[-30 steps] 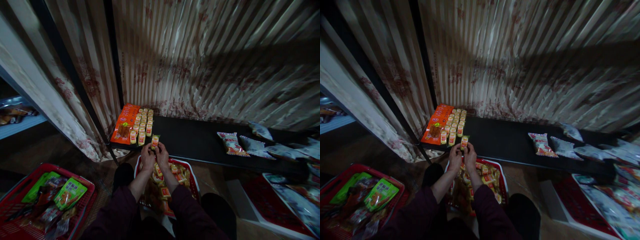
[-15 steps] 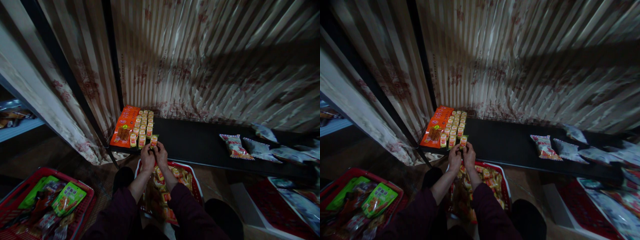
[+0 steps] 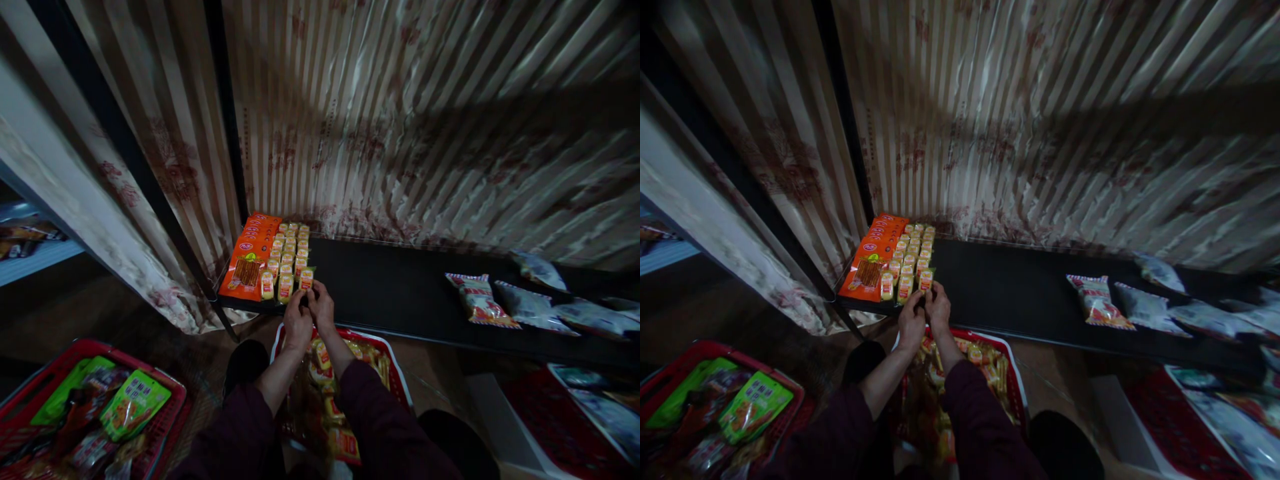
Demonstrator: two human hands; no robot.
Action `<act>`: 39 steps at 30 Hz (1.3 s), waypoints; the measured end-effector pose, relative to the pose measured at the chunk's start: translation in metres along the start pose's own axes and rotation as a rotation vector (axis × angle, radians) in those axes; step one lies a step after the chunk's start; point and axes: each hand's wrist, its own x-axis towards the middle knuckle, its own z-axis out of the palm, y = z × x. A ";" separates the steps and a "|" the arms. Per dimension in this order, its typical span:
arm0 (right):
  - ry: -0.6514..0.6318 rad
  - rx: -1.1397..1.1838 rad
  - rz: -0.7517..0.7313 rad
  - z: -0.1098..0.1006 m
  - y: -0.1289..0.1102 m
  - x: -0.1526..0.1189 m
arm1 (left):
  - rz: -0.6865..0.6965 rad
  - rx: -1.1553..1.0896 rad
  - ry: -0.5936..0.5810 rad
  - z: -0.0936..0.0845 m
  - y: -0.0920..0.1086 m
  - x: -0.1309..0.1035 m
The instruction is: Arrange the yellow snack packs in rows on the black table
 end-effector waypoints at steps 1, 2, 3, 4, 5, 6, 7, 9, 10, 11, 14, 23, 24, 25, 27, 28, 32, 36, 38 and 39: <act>-0.007 -0.001 -0.005 0.001 0.000 0.001 | -0.003 0.000 -0.001 0.000 0.001 0.000; -0.014 -0.003 -0.006 0.001 0.000 0.002 | -0.007 0.003 0.000 0.000 0.001 0.001; -0.020 -0.008 -0.006 0.002 -0.001 0.003 | -0.012 0.009 0.001 0.000 0.002 0.001; -0.021 -0.017 -0.002 0.002 -0.001 0.004 | -0.016 0.014 0.000 0.000 0.002 0.002; -0.021 -0.028 0.003 0.003 -0.002 0.004 | -0.021 0.019 -0.002 0.000 0.002 0.003; -0.023 -0.039 0.008 0.003 -0.002 0.005 | -0.024 0.020 -0.003 0.000 0.001 0.003; -0.024 -0.047 0.011 0.004 -0.003 0.006 | -0.026 0.018 -0.006 0.000 0.001 0.004; -0.033 -0.056 0.008 0.004 -0.005 0.007 | -0.029 0.009 -0.013 0.000 0.000 0.005; -0.036 -0.061 0.006 0.004 -0.006 0.007 | -0.031 0.005 -0.014 0.000 -0.001 0.005; -0.038 -0.066 0.002 0.004 -0.007 0.008 | -0.033 0.002 -0.014 0.000 -0.002 0.005; -0.046 -0.078 -0.010 0.005 -0.007 0.010 | -0.037 0.000 -0.009 0.001 -0.004 0.006; -0.033 -0.153 -0.096 0.007 -0.001 0.009 | -0.023 -0.021 -0.014 0.000 -0.004 0.007; -0.030 -0.179 -0.098 0.008 -0.002 0.008 | -0.020 -0.021 -0.018 0.000 -0.003 0.007; -0.031 -0.210 -0.097 0.008 -0.002 0.008 | -0.020 -0.019 -0.023 -0.001 -0.003 0.007; -0.036 -0.265 -0.084 0.009 -0.004 0.007 | -0.023 -0.011 -0.030 -0.003 -0.002 0.007; -0.040 -0.279 -0.078 0.009 -0.004 0.007 | -0.024 -0.007 -0.034 -0.004 -0.001 0.008; -0.045 -0.243 -0.072 0.010 -0.002 0.009 | -0.006 -0.015 -0.045 -0.004 0.000 0.008; -0.006 -0.206 -0.069 0.012 0.002 0.013 | 0.008 -0.027 -0.038 -0.003 0.001 0.008; 0.001 -0.193 -0.084 0.012 0.004 0.015 | 0.009 -0.021 -0.040 -0.002 0.001 0.009; -0.001 -0.186 -0.093 0.013 0.004 0.016 | 0.009 -0.016 -0.040 -0.002 0.001 0.009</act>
